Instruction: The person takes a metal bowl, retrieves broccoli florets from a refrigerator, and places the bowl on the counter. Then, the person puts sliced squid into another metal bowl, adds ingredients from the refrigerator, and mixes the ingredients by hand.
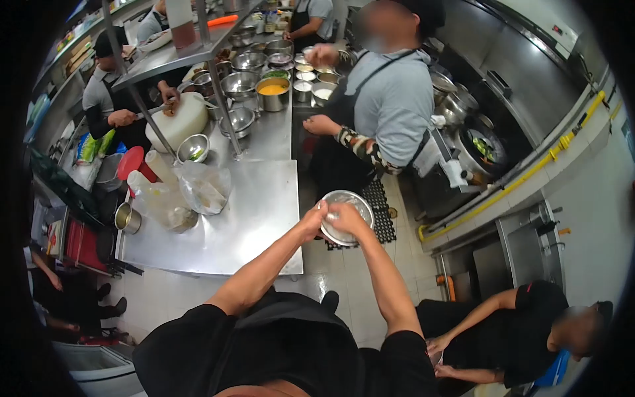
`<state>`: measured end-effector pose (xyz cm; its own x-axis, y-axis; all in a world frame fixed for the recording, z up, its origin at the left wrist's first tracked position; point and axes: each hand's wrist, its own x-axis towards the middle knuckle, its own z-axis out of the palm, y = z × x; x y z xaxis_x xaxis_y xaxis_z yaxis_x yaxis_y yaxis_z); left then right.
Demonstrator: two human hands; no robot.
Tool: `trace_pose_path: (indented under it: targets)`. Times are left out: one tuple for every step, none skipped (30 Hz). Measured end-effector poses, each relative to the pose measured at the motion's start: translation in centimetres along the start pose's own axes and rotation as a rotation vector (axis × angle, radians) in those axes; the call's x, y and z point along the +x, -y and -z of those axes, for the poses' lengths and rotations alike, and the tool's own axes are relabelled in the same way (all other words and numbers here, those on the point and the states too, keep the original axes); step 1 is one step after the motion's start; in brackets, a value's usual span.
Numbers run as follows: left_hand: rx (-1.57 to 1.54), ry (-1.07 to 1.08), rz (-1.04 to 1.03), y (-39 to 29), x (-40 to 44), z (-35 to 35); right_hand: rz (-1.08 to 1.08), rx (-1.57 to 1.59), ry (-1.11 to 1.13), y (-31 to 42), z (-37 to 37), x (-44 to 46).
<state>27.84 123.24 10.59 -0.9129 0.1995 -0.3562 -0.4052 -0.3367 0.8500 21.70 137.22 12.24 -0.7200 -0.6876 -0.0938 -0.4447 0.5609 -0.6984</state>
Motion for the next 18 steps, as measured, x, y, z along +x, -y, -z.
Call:
trace_pose_path:
  targets:
    - [-0.022, -0.043, -0.013, 0.2, 0.3, 0.3, 0.020, -0.004, 0.004, 0.5, 0.5, -0.3]
    - [-0.027, -0.056, -0.020, 0.0, -0.1, 0.4, 0.098, -0.189, 0.003, 1.2, 0.9, -1.7]
    - [-0.071, -0.105, -0.076, -0.2, -0.5, 0.4, 0.175, -0.374, 0.000, 1.7, 1.1, -2.4]
    - [-0.112, -0.152, -0.130, -0.3, -0.7, 0.5, 0.183, -0.375, 0.007, 2.1, 0.7, -2.3]
    - [-0.145, -0.138, -0.180, 0.3, -0.2, 0.3, 0.023, -0.344, -0.172, 2.7, -0.1, -2.0]
    - [-0.093, -0.137, -0.289, 2.4, 1.7, 0.2, -0.143, -0.310, -0.345, 3.0, -0.9, -2.2]
    - [-0.022, -0.184, -0.346, 3.4, 2.1, -0.6, -0.129, -0.224, -0.421, 2.8, -1.6, -1.4]
    - [0.057, -0.230, -0.405, 4.1, 2.3, -0.8, -0.127, -0.221, -0.415, 2.5, -1.5, -1.2]
    - [0.029, -0.212, -0.256, 4.9, 2.1, -0.6, -0.208, -0.225, -0.376, 2.1, -1.4, -0.9]
    - [-0.064, -0.198, -0.170, 3.3, 0.0, -1.9, -0.286, -0.230, -0.339, 2.3, -1.2, -0.8]
    - [-0.071, -0.219, -0.131, 3.1, -0.1, -1.8, -0.298, -0.339, -0.326, 2.0, -1.0, -0.6]
    - [-0.084, -0.240, -0.093, 2.9, 0.0, -1.8, -0.294, -0.344, -0.320, 1.7, -0.8, -0.8]
    - [-0.094, -0.244, -0.097, 2.5, -0.2, -1.5, -0.219, -0.320, -0.304, 1.5, -0.5, -1.2]
    - [-0.108, -0.243, -0.092, 2.1, -0.4, -0.7, -0.143, -0.294, -0.286, 1.4, -0.2, -1.5]
    - [-0.118, -0.243, -0.083, 1.8, -0.8, -0.2, -0.100, -0.381, -0.256, 1.5, -0.3, -1.8]
    - [-0.121, -0.250, -0.082, 3.1, 0.5, 0.4, -0.096, -0.379, -0.249, 1.6, -1.3, -1.9]
    - [0.033, -0.279, -0.306, 5.7, 3.1, 1.3, -0.186, -0.367, -0.339, 1.7, -2.6, -1.7]
    - [0.189, -0.302, -0.527, 7.7, 4.8, 1.7, -0.280, -0.354, -0.428, 1.4, -3.6, -1.6]
